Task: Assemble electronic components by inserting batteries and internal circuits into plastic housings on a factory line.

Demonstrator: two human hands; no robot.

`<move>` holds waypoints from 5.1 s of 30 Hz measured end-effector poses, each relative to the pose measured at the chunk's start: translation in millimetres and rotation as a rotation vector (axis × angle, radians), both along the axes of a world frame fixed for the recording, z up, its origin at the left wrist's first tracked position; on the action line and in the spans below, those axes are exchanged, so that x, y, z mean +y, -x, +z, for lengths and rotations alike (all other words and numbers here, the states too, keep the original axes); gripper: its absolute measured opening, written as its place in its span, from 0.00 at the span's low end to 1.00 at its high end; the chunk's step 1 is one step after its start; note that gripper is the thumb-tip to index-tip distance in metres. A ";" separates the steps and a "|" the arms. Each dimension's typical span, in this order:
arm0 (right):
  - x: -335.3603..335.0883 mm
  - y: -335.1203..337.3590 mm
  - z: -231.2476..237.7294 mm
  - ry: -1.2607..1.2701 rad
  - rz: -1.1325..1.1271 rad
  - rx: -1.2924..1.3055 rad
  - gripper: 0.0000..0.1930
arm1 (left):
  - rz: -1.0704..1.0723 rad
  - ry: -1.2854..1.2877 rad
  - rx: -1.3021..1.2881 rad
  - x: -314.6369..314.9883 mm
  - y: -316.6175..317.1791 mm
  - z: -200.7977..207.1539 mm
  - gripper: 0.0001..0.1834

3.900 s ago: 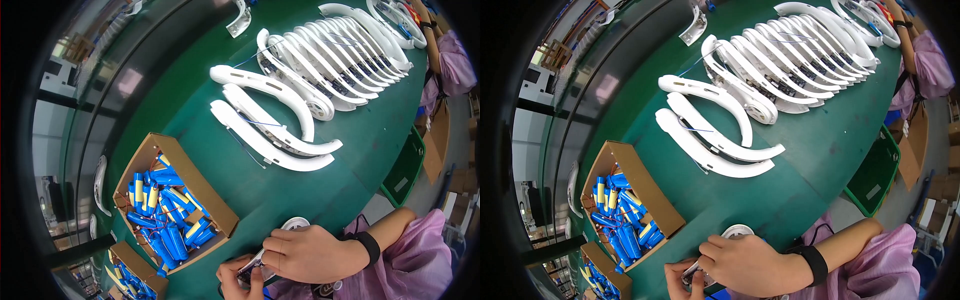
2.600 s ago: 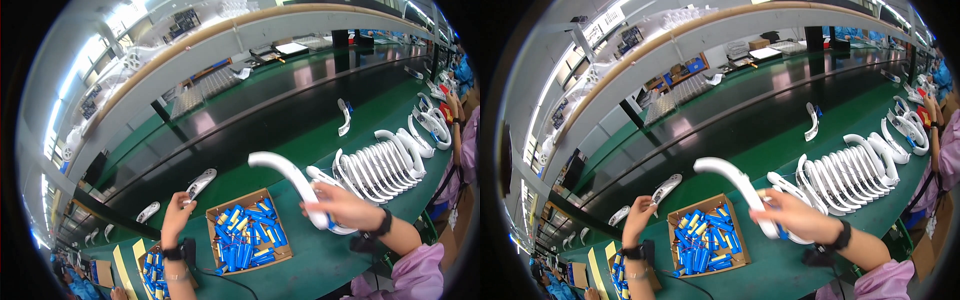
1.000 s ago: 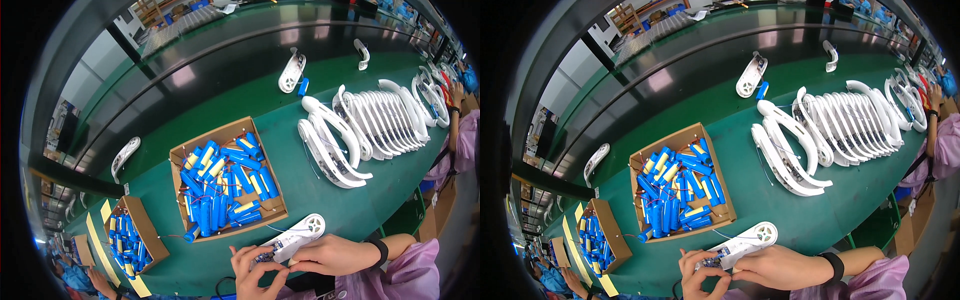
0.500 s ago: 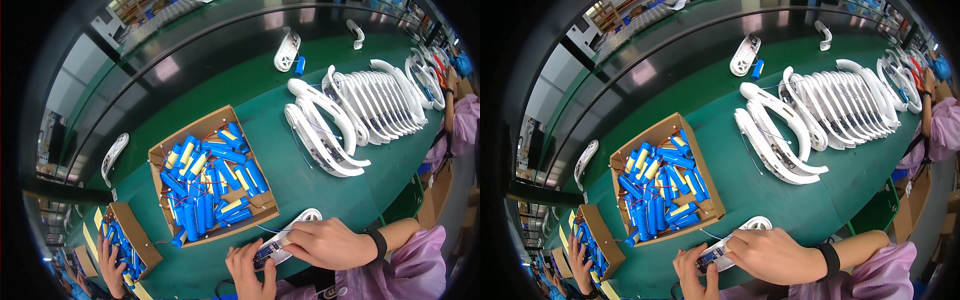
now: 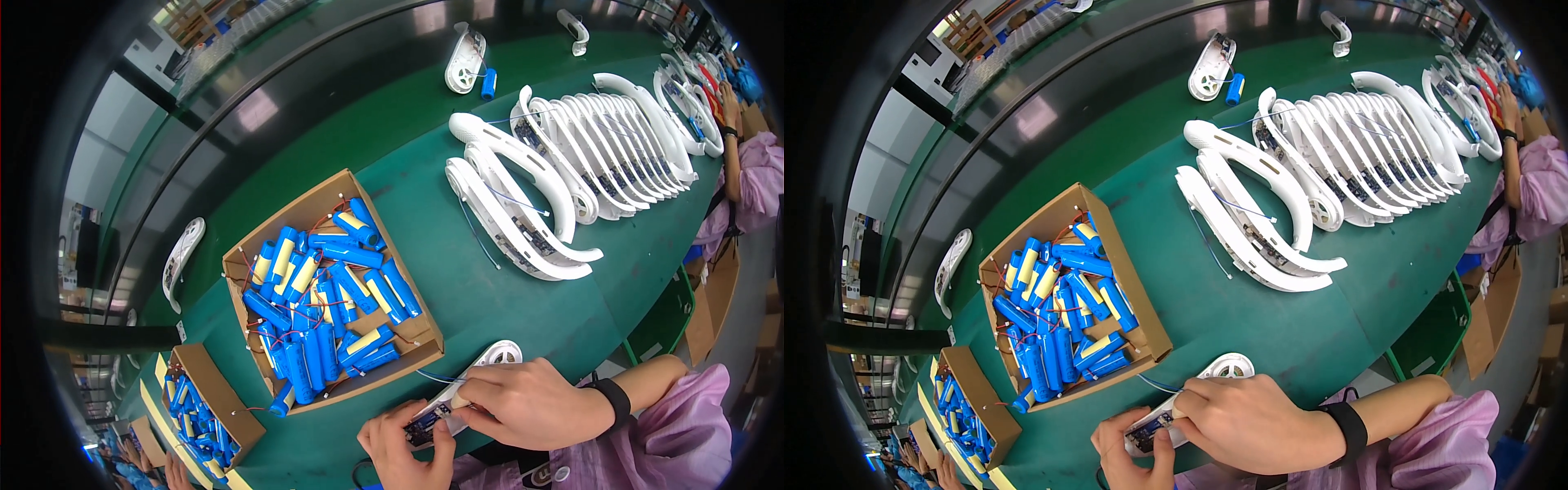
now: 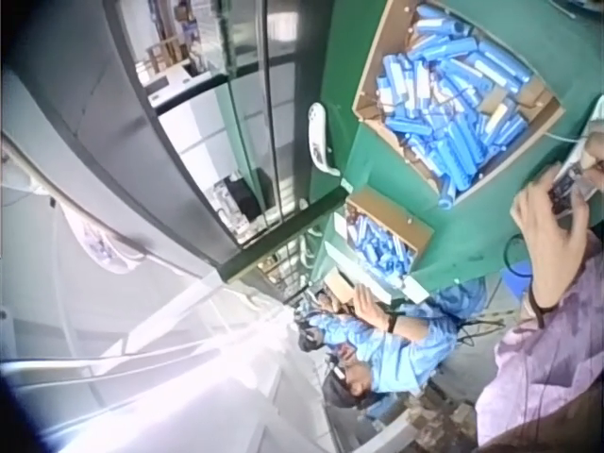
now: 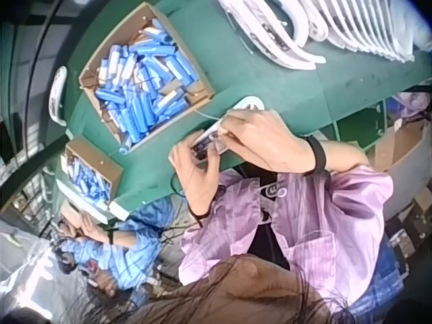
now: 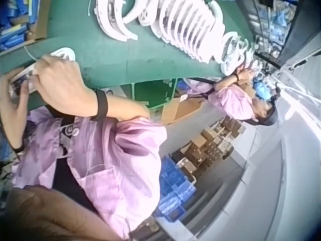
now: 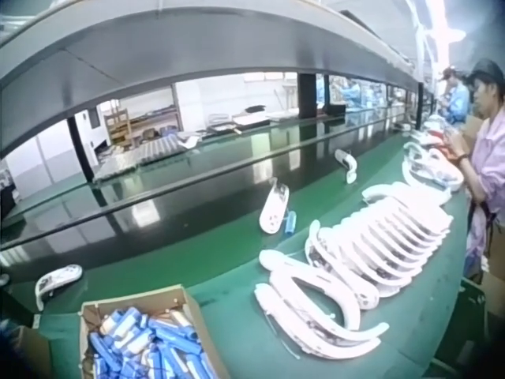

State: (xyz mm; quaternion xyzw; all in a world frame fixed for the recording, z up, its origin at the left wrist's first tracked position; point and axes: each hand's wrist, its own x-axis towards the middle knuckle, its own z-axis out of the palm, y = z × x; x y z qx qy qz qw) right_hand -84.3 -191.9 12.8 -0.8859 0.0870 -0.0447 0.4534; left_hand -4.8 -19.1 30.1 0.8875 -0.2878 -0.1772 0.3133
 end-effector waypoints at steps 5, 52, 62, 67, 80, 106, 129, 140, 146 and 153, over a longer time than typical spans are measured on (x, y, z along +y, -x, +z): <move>-0.9 -1.2 -2.3 0.013 0.018 0.026 0.09 | 0.033 -0.022 0.020 0.5 1.1 -2.5 0.17; -10.1 -12.4 -8.0 -0.275 0.014 -0.184 0.06 | -0.099 -0.010 -0.296 -14.2 5.8 -26.9 0.23; -7.1 16.0 -9.2 0.040 0.092 -0.180 0.07 | -0.188 0.129 0.060 -0.5 -16.6 -0.6 0.21; 1.1 22.7 -11.2 0.216 0.076 -0.244 0.11 | -0.130 0.084 0.077 0.7 -20.3 -2.2 0.18; 1.9 17.7 -15.4 0.274 0.064 -0.267 0.07 | -0.217 -0.025 -0.003 5.7 -22.4 -14.6 0.16; -4.5 18.2 -12.2 0.360 0.199 -0.247 0.12 | -0.089 -0.082 -0.054 -24.6 -7.4 0.2 0.06; 0.8 23.8 -6.7 0.287 0.354 -0.140 0.30 | -0.059 0.074 -0.214 -7.1 6.4 -10.2 0.08; 16.2 27.8 23.9 0.597 0.370 -0.298 0.28 | -0.114 0.133 -0.059 29.7 7.0 13.8 0.18; 20.4 23.8 32.8 0.611 0.396 -0.304 0.25 | -0.155 0.186 -0.035 41.0 6.6 13.5 0.20; 24.2 27.7 30.2 0.590 0.357 -0.304 0.26 | -0.141 0.220 -0.091 44.5 12.3 0.9 0.19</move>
